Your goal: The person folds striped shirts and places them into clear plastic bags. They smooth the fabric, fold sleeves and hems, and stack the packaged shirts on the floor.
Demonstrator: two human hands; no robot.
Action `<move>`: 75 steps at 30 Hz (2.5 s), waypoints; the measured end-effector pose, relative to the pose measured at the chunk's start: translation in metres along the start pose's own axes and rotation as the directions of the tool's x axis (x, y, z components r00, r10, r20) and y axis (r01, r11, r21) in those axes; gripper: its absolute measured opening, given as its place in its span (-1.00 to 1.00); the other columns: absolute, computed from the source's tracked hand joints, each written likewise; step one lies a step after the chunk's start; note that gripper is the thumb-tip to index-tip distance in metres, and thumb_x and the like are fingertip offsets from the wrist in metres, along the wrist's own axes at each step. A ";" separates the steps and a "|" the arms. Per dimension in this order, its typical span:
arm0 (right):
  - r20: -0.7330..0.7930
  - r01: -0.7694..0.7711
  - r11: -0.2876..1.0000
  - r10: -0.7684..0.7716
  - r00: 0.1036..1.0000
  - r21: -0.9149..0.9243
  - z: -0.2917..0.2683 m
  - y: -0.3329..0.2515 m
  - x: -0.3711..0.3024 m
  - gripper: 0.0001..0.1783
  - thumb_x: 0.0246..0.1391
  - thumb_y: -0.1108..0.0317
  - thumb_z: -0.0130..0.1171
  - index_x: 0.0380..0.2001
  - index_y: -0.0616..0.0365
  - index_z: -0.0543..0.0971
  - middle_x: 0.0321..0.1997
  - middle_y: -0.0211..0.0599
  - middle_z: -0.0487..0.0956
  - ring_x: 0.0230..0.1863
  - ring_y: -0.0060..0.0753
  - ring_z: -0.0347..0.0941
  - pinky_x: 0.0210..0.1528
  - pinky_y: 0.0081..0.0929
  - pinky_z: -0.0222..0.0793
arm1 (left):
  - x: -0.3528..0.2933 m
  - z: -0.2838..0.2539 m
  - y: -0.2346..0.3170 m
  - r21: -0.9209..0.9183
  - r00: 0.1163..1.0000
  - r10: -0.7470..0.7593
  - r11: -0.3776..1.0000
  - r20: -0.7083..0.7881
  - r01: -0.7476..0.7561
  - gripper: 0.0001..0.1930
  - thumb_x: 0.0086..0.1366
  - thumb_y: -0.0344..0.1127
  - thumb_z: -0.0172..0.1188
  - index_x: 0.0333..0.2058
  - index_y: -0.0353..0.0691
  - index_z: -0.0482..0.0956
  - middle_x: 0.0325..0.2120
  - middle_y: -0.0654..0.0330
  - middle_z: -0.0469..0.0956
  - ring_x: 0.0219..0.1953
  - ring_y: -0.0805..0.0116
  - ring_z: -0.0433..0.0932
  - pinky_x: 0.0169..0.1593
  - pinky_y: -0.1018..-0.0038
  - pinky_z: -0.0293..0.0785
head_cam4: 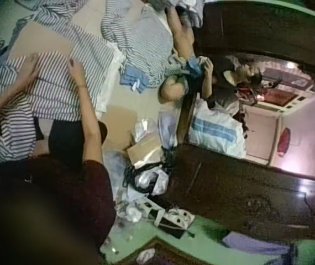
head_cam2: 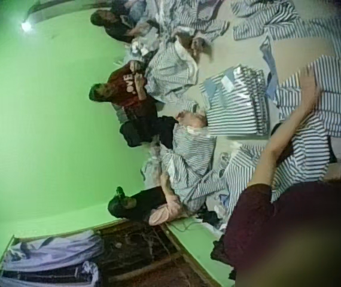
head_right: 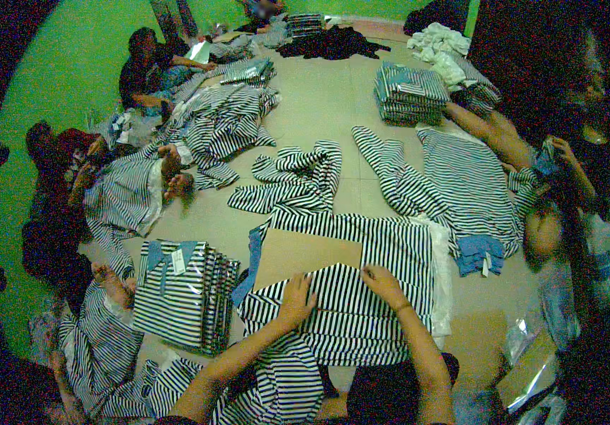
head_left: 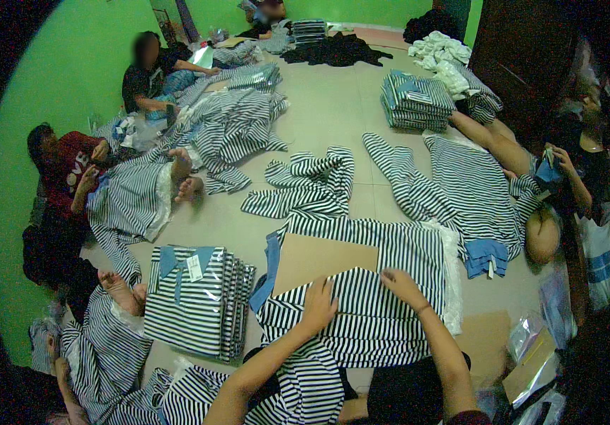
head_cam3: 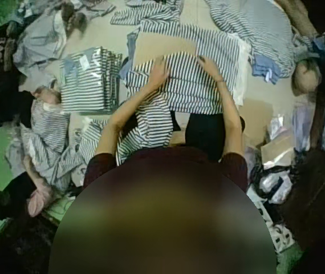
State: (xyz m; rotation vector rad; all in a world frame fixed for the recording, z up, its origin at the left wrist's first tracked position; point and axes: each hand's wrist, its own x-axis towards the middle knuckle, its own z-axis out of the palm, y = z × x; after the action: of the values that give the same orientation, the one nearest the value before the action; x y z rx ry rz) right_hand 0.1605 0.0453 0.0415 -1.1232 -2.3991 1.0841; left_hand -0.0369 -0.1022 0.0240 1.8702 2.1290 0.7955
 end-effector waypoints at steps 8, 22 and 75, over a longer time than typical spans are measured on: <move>-0.292 0.275 0.961 -0.256 0.922 0.026 0.050 -0.036 0.208 -0.63 -0.18 0.35 0.01 -0.20 0.19 0.38 -0.22 -0.10 0.40 -0.12 -0.14 0.27 -0.02 -0.38 0.15 | 0.064 0.012 -0.050 0.279 0.990 -0.121 0.951 -0.069 0.135 -0.43 0.01 -0.08 -0.01 0.04 -0.05 0.17 0.10 -0.06 -0.04 0.14 -0.12 -0.16 0.08 -0.08 -0.27; -0.058 0.346 0.810 -0.421 0.905 -0.473 0.069 -0.068 0.282 -0.73 -0.28 0.34 0.13 -0.41 0.18 0.41 -0.39 -0.15 0.42 -0.29 -0.16 0.37 -0.32 -0.36 0.33 | 0.059 0.022 -0.059 0.338 0.993 -0.113 0.934 -0.033 0.118 -0.42 0.04 0.04 -0.07 0.07 0.08 0.12 0.11 0.02 -0.04 0.14 -0.12 -0.13 0.06 -0.11 -0.25; 0.014 0.188 0.717 -0.242 0.970 -0.671 -0.122 0.104 0.049 -0.76 -0.29 0.30 0.13 -0.43 0.01 0.41 -0.40 -0.39 0.42 -0.22 -0.38 0.32 -0.04 -0.25 0.06 | 0.069 -0.074 -0.105 0.088 0.957 0.022 0.995 0.290 -0.049 -0.70 -0.14 -0.57 -0.08 -0.43 -0.08 0.52 -0.18 0.24 0.42 -0.01 0.20 0.25 0.00 0.28 0.07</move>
State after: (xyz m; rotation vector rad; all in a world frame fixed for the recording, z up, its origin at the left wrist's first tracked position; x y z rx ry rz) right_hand 0.2481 0.1885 0.0454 -0.9876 -2.8458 0.0595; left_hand -0.1751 -0.0610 0.0455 1.9385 1.9852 0.4013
